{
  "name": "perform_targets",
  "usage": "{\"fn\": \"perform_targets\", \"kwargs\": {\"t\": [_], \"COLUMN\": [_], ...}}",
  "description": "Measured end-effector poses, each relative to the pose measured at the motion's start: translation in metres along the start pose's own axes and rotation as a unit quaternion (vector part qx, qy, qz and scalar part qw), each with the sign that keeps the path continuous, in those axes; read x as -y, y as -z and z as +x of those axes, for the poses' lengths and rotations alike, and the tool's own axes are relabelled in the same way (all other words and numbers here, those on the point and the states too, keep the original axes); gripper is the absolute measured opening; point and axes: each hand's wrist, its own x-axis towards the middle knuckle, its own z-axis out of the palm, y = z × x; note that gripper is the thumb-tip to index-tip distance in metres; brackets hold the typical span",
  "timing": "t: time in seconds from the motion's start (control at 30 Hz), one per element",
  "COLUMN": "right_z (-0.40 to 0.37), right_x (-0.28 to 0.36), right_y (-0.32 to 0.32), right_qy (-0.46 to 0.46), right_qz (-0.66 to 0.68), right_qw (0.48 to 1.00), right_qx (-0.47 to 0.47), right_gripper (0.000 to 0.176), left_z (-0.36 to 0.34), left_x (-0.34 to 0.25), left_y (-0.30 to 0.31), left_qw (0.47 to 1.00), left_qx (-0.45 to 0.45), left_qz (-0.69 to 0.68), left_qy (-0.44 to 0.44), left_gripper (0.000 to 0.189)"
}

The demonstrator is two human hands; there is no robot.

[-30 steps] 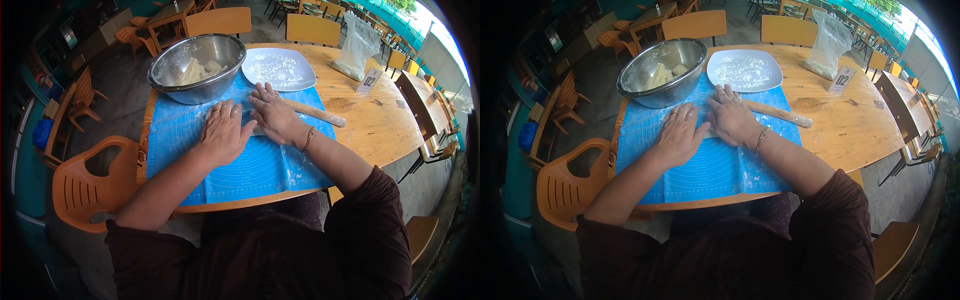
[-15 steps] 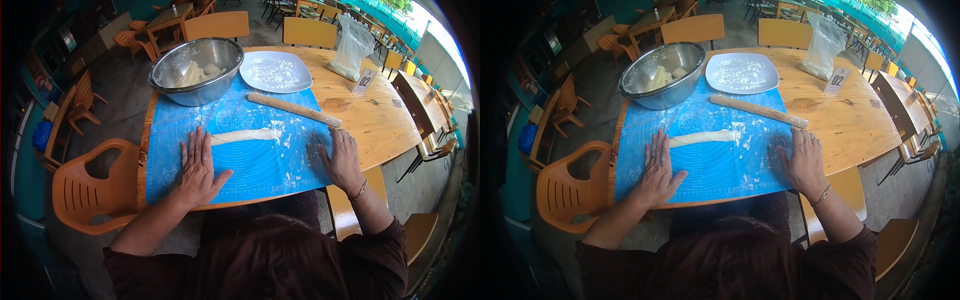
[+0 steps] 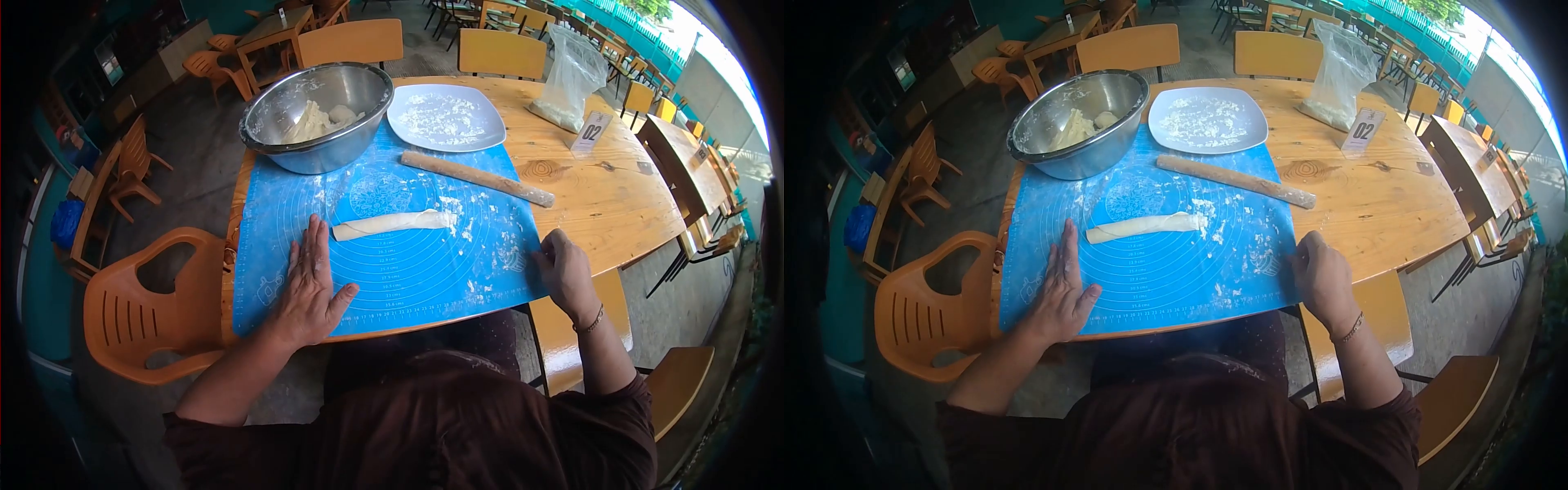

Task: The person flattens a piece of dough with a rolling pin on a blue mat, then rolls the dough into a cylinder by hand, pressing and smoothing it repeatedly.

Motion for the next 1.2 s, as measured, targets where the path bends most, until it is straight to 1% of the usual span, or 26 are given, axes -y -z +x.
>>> {"fn": "perform_targets", "kwargs": {"t": [0.03,0.07,0.13,0.17,0.23,0.27,0.33,0.37,0.43,0.47,0.5,0.53,0.57,0.6,0.63,0.67,0.73,0.77,0.8,0.87,0.97,1.03,1.07,1.13,1.17,1.2], "right_z": [-0.001,-0.001,-0.002,-0.002,0.001,0.003,0.011,0.017,0.035,0.044,0.053,0.063,0.071,0.079,0.086,0.091,0.095,0.094,0.092,0.084,0.067,0.055,0.048,0.034,0.027,0.021], "right_x": [-0.002,-0.001,0.0,0.001,0.003,0.002,0.001,0.006,0.032,0.048,0.067,0.082,0.095,0.105,0.111,0.115,0.124,0.124,0.121,0.11,0.103,0.101,0.101,0.101,0.1,0.1], "right_y": [0.001,0.001,0.004,0.006,0.013,0.018,0.028,0.029,0.024,0.018,0.011,-0.002,-0.013,-0.031,-0.05,-0.065,-0.083,-0.085,-0.088,-0.094,-0.082,-0.072,-0.067,-0.059,-0.054,-0.05], "right_qy": [-0.009,-0.009,-0.033,-0.034,-0.022,-0.019,0.049,0.049,0.091,0.136,0.182,0.217,0.256,0.282,0.308,0.309,0.352,0.335,0.334,0.353,0.36,0.374,0.386,0.391,0.398,0.405], "right_qz": [0.045,0.044,0.044,0.046,0.004,0.004,-0.126,-0.128,-0.02,0.009,0.038,0.069,0.018,0.0,-0.018,-0.017,-0.125,-0.125,-0.126,-0.081,-0.073,-0.064,-0.054,-0.052,-0.048,-0.044], "right_qw": [0.999,0.999,0.998,0.998,0.999,0.999,0.99,0.99,0.995,0.989,0.981,0.973,0.967,0.959,0.95,0.95,0.925,0.927,0.927,0.925,0.923,0.918,0.914,0.912,0.908,0.903], "right_qx": [-0.014,-0.014,-0.014,-0.014,0.029,0.03,0.029,0.028,-0.043,-0.049,-0.055,-0.029,0.007,0.022,0.037,0.038,0.065,0.113,0.114,0.116,0.116,0.115,0.114,0.115,0.125,0.136], "right_gripper": [0.014,0.014,0.012,0.012,0.011,0.011,0.012,0.012,0.014,0.018,0.023,0.033,0.05,0.057,0.065,0.065,0.074,0.078,0.078,0.076,0.074,0.073,0.072,0.073,0.073,0.073], "left_z": [-0.001,-0.001,-0.003,-0.002,-0.003,-0.004,-0.003,0.001,0.018,0.031,0.05,0.068,0.083,0.096,0.105,0.113,0.119,0.119,0.118,0.109,0.089,0.076,0.068,0.049,0.04,0.032], "left_x": [-0.001,-0.002,-0.005,-0.007,-0.011,-0.012,-0.011,-0.011,-0.01,-0.013,-0.02,-0.026,-0.03,-0.033,-0.035,-0.034,-0.032,-0.031,-0.03,-0.024,-0.025,-0.031,-0.034,-0.038,-0.041,-0.043], "left_y": [0.0,0.002,0.006,0.009,0.014,0.013,0.012,0.012,0.016,0.023,0.034,0.04,0.038,0.033,0.024,0.011,-0.006,-0.013,-0.018,-0.019,-0.014,-0.009,-0.008,-0.007,-0.006,-0.005], "left_qw": [1.0,1.0,0.99,0.989,0.985,0.985,0.985,0.985,0.996,0.996,0.998,0.997,0.999,0.998,0.998,0.999,0.998,0.998,0.994,0.993,0.989,0.983,0.983,0.981,0.981,0.982], "left_qx": [0.019,0.019,0.078,0.079,0.104,0.103,0.093,0.092,-0.022,-0.02,-0.042,-0.065,-0.036,-0.007,-0.009,0.007,0.024,0.062,0.099,0.1,0.104,0.114,0.114,0.102,0.103,0.097], "left_qz": [0.021,0.021,0.12,0.122,0.139,0.139,0.148,0.148,0.087,0.087,0.052,0.017,-0.012,-0.041,-0.04,-0.036,-0.034,0.007,0.047,0.068,0.108,0.141,0.142,0.159,0.159,0.152], "left_qy": [0.008,0.008,0.0,0.001,0.003,0.006,0.005,0.003,0.009,0.009,-0.011,-0.031,-0.034,-0.038,-0.037,-0.037,-0.036,-0.004,0.027,0.014,0.015,-0.01,-0.012,-0.046,-0.046,-0.06], "left_gripper": [0.099,0.099,0.09,0.09,0.086,0.086,0.082,0.082,0.064,0.064,0.058,0.053,0.059,0.066,0.066,0.07,0.074,0.08,0.086,0.086,0.092,0.08,0.08,0.082,0.082,0.087]}}
